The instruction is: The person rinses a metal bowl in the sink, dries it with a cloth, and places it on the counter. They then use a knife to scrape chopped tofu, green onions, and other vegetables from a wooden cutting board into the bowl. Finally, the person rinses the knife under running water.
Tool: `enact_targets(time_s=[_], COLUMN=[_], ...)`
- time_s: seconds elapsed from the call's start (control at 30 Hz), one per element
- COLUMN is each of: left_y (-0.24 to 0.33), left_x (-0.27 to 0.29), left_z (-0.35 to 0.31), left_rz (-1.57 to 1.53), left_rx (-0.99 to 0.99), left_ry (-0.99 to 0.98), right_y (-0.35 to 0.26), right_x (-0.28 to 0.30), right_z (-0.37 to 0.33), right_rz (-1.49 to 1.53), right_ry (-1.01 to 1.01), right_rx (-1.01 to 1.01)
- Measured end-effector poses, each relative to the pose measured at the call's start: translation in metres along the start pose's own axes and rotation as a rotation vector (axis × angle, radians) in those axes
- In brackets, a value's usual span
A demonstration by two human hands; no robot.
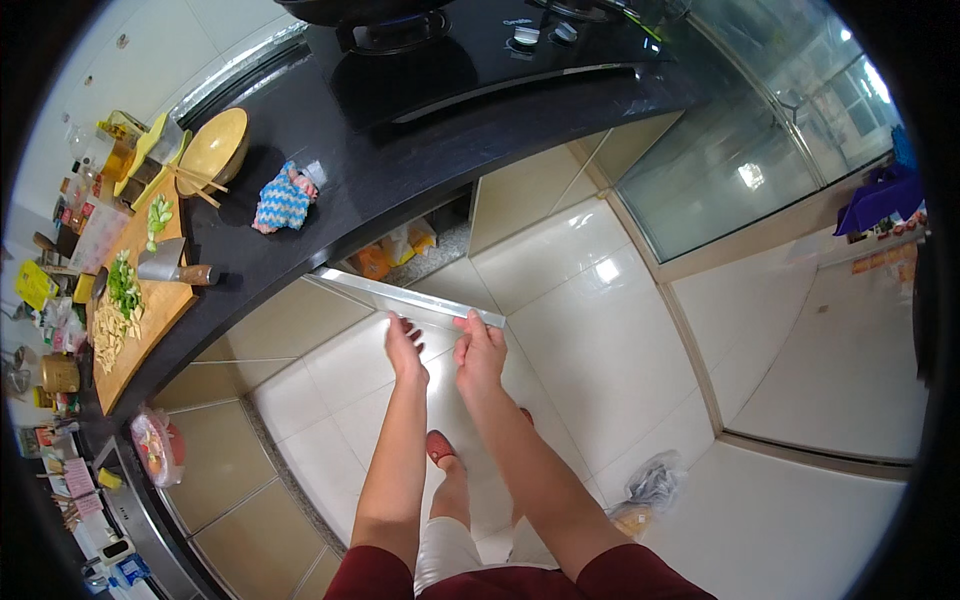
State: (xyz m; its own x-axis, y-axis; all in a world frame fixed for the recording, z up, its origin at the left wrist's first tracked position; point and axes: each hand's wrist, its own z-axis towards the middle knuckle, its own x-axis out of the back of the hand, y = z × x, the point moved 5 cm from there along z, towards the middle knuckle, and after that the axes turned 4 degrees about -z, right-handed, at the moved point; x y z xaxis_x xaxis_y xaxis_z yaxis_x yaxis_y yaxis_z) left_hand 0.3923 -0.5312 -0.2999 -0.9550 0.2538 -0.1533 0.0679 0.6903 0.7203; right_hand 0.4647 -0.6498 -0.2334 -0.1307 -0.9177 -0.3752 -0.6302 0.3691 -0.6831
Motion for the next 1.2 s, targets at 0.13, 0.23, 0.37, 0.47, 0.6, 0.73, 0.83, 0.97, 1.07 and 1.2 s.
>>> enact_targets(time_s=[0.13, 0.23, 0.37, 0.47, 0.6, 0.73, 0.83, 0.97, 1.07, 1.2], left_y=[0.06, 0.049, 0.049, 0.052, 0.059, 0.075, 0.084, 0.089, 0.099, 0.069], left_x=[-0.023, -0.01, 0.008, 0.033, 0.077, 0.107, 0.116, 0.116, 0.06, -0.003], left_z=[-0.042, -0.029, -0.048, -0.058, -0.084, -0.098, -0.102, -0.107, -0.142, -0.133], left_rz=[0.17, 0.419, 0.415, 0.41, 0.462, 0.564, 0.592, 0.743, 1.048, 1.017], left_rx=[-0.427, -0.529, -0.518, -0.503, -0.486, -0.564, -0.594, -0.843, -1.102, -1.116], left_ry=[0.15, 0.272, 0.325, 0.298, 0.4, 0.488, 0.491, 0.575, 0.571, 0.313], right_y=[0.012, 0.019, 0.043, 0.042, 0.028, 0.021, 0.006, -0.011, -0.023, -0.042], right_x=[0.008, 0.014, 0.043, 0.071, 0.099, 0.112, 0.103, 0.096, 0.095, 0.08], right_z=[-0.023, -0.047, -0.081, -0.107, -0.097, -0.053, -0.035, -0.023, -0.011, 0.009], right_rz=[0.027, -0.034, -0.207, -0.371, -0.386, -0.381, -0.338, -0.316, -0.334, -0.365], right_ry=[0.014, -0.058, -0.321, -0.486, -0.399, -0.264, -0.264, -0.315, -0.335, -0.412], right_rx=[-0.111, -0.21, -0.454, -0.531, -0.592, -0.52, -0.491, -0.45, -0.409, -0.29])
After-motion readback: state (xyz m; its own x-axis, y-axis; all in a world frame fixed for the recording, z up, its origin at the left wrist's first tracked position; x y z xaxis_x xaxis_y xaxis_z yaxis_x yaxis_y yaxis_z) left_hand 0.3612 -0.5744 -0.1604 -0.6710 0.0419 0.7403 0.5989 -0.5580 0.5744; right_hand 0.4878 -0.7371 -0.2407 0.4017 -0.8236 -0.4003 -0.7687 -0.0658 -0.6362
